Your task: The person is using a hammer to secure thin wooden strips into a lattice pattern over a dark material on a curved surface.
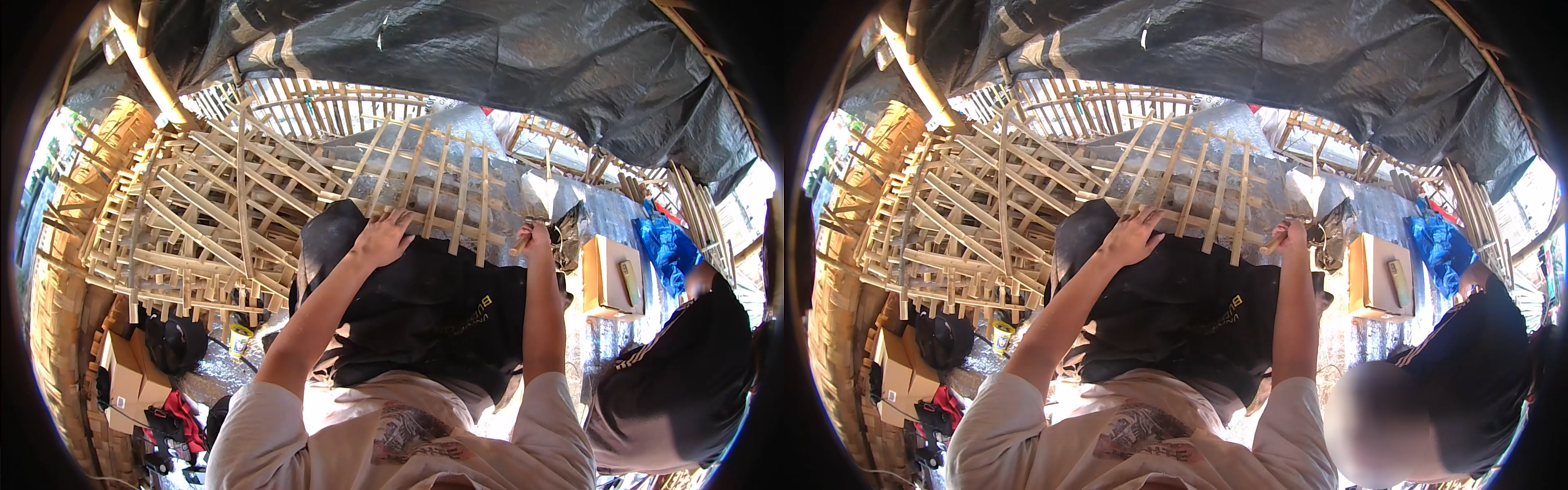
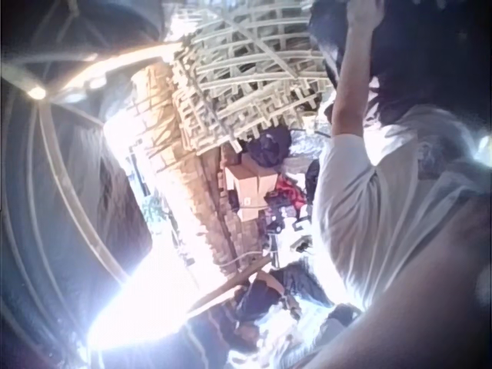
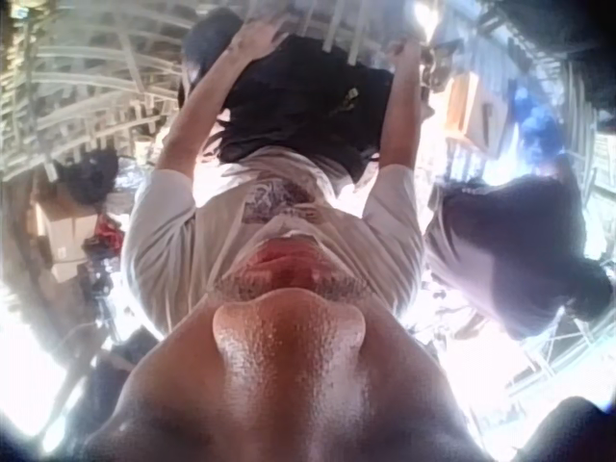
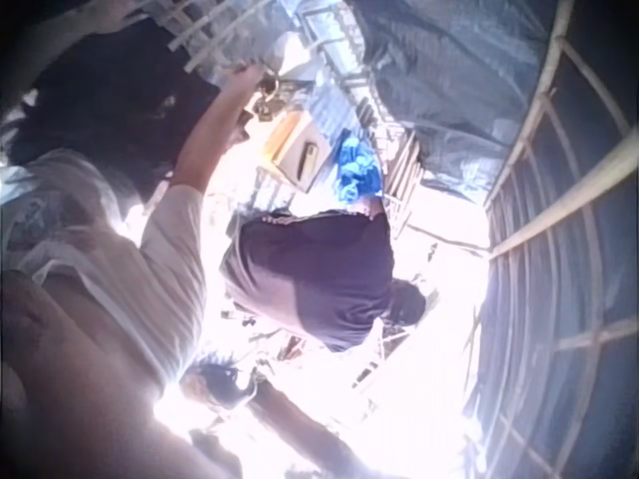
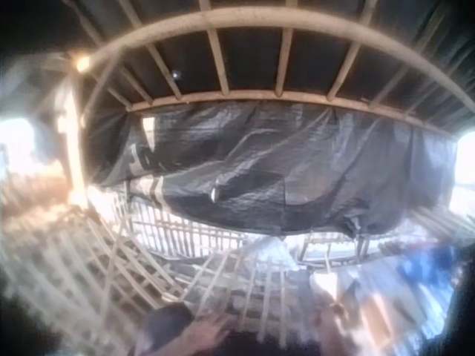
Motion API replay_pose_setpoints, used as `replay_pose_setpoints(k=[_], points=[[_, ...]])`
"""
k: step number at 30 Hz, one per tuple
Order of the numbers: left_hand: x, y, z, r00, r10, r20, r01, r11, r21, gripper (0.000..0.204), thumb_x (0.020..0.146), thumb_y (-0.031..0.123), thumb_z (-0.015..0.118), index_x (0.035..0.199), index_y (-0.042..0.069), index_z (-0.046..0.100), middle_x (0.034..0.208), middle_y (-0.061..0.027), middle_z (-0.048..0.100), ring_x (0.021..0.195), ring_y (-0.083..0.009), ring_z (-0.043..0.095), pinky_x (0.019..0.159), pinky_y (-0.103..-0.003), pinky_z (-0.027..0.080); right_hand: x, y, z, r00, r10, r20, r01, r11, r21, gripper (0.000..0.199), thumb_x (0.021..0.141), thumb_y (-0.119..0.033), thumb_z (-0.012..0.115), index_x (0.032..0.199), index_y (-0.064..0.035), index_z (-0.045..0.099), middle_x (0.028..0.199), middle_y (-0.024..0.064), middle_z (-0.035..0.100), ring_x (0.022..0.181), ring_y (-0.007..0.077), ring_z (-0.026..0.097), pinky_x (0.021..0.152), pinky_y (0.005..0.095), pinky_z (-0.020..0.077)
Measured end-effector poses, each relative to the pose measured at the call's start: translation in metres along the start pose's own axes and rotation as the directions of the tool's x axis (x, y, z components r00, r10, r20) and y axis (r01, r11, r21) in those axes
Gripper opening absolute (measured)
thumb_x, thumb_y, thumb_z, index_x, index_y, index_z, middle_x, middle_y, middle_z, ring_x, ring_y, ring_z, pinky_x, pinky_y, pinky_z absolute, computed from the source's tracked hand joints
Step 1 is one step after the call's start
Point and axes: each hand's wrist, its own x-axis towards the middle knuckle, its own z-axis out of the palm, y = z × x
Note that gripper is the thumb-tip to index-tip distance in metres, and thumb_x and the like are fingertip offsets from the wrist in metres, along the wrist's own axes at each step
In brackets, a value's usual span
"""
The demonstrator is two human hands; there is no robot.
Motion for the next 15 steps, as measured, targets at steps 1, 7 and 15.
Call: replay_pose_setpoints(k=[1, 7, 15], points=[[0.001, -0.002, 0.002, 1.000, -0.005, 0.008, 0.005, 1.000, 0.001, 0.050, 0.096, 0.031, 0.060, 0.137, 0.005, 0.050, 0.139, -0.0135, 0.051, 0.121, -0.0371, 0.057, 0.103, -0.050, 0.046, 0.000, 0.000, -0.001, 1.000, 0.003, 0.014, -0.003, 1.000, 0.020, 0.015, 0.104, -0.017, 0.037, 0.090, -0.0131, 0.038, 0.070, -0.0012, 0.036, 0.054, 0.0089, 0.039, 0.044, 0.0222, 0.0361], [0.007, -0.009, 0.011, 0.997, -0.030, 0.077, 0.037, 0.995, -0.093, 0.049, 0.095, 0.029, 0.061, 0.136, 0.004, 0.051, 0.139, -0.0131, 0.052, 0.120, -0.0370, 0.058, 0.101, -0.050, 0.047, 0.001, -0.002, -0.004, 1.000, -0.015, -0.003, 0.015, 0.998, 0.061, 0.016, 0.100, -0.016, 0.035, 0.085, -0.0131, 0.039, 0.066, -0.0025, 0.037, 0.053, 0.0086, 0.037, 0.045, 0.0227, 0.0354], [0.007, -0.019, 0.013, 0.993, -0.076, 0.086, 0.088, 0.985, -0.147, 0.049, 0.094, 0.027, 0.064, 0.136, 0.004, 0.052, 0.136, -0.0158, 0.055, 0.121, -0.0366, 0.058, 0.101, -0.049, 0.046, 0.003, 0.002, 0.001, 0.999, 0.033, 0.036, -0.036, 0.997, 0.072, 0.019, 0.103, -0.015, 0.038, 0.084, -0.0115, 0.041, 0.067, -0.0027, 0.039, 0.052, 0.0071, 0.042, 0.046, 0.0205, 0.0392]])
